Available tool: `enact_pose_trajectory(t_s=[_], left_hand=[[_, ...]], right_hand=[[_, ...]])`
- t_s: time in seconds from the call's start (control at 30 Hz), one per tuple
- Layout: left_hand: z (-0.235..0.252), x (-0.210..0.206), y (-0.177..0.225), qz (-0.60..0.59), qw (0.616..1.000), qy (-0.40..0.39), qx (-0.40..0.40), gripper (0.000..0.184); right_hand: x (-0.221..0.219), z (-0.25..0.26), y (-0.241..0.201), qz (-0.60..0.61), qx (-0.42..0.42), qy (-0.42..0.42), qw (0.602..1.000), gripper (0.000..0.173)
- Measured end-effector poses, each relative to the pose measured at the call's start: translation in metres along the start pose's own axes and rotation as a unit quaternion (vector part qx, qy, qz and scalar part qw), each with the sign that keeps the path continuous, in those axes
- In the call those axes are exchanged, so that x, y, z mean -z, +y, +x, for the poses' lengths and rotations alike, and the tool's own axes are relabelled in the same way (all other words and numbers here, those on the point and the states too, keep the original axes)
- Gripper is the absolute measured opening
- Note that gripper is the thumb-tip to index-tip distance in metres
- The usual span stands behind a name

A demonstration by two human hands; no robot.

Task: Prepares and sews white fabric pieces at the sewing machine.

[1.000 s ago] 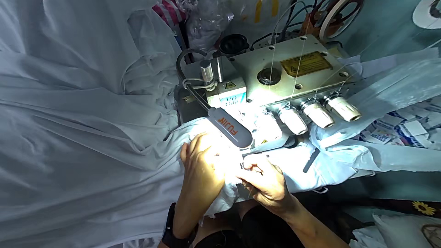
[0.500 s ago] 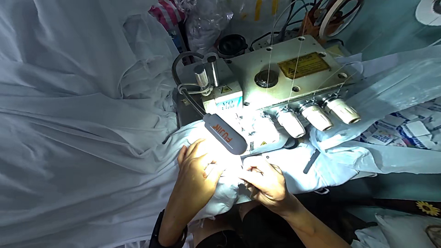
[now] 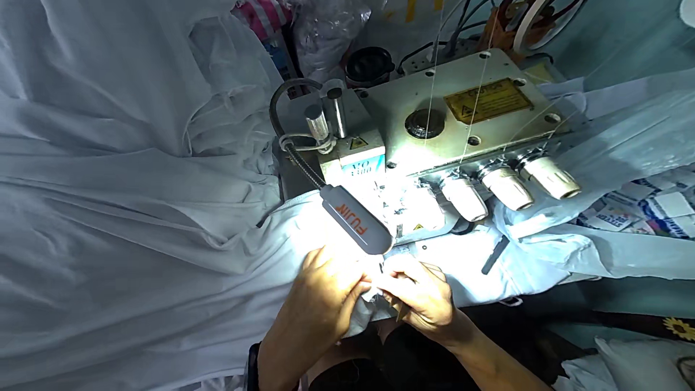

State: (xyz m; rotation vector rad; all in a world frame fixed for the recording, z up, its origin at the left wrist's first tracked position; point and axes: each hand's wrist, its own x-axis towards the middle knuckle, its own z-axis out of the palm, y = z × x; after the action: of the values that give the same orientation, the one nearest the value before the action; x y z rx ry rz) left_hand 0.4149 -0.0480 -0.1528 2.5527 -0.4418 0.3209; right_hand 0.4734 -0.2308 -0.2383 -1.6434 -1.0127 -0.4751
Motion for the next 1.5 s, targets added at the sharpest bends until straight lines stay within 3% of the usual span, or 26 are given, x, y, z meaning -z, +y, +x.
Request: enact_pose_trajectory(t_s=[0.73, 0.87, 1.0, 1.5], left_hand=[[-0.004, 0.004, -0.008, -0.020, 0.999, -0.023, -0.026, 0.026], [-0.001, 0.002, 0.001, -0.104, 0.991, 0.052, 0.072, 0.021], [0.013, -0.005, 0.007, -0.086, 0.972, 0.112, 0.187, 0.014], [0.022, -0.019, -0.001, -0.012, 0.970, 0.125, 0.208, 0.015]], right_hand=[[0.000, -0.002, 0.000, -0.008, 0.004, -0.004, 1.000, 0.013], [0.001, -0.001, 0.001, -0.008, 0.005, -0.003, 1.000, 0.013], [-0.001, 0.002, 0.005, -0.046, 0.017, 0.006, 0.999, 0.013], [0.004, 0.005, 0.002, -0.107, 0.062, 0.006, 0.992, 0.015]])
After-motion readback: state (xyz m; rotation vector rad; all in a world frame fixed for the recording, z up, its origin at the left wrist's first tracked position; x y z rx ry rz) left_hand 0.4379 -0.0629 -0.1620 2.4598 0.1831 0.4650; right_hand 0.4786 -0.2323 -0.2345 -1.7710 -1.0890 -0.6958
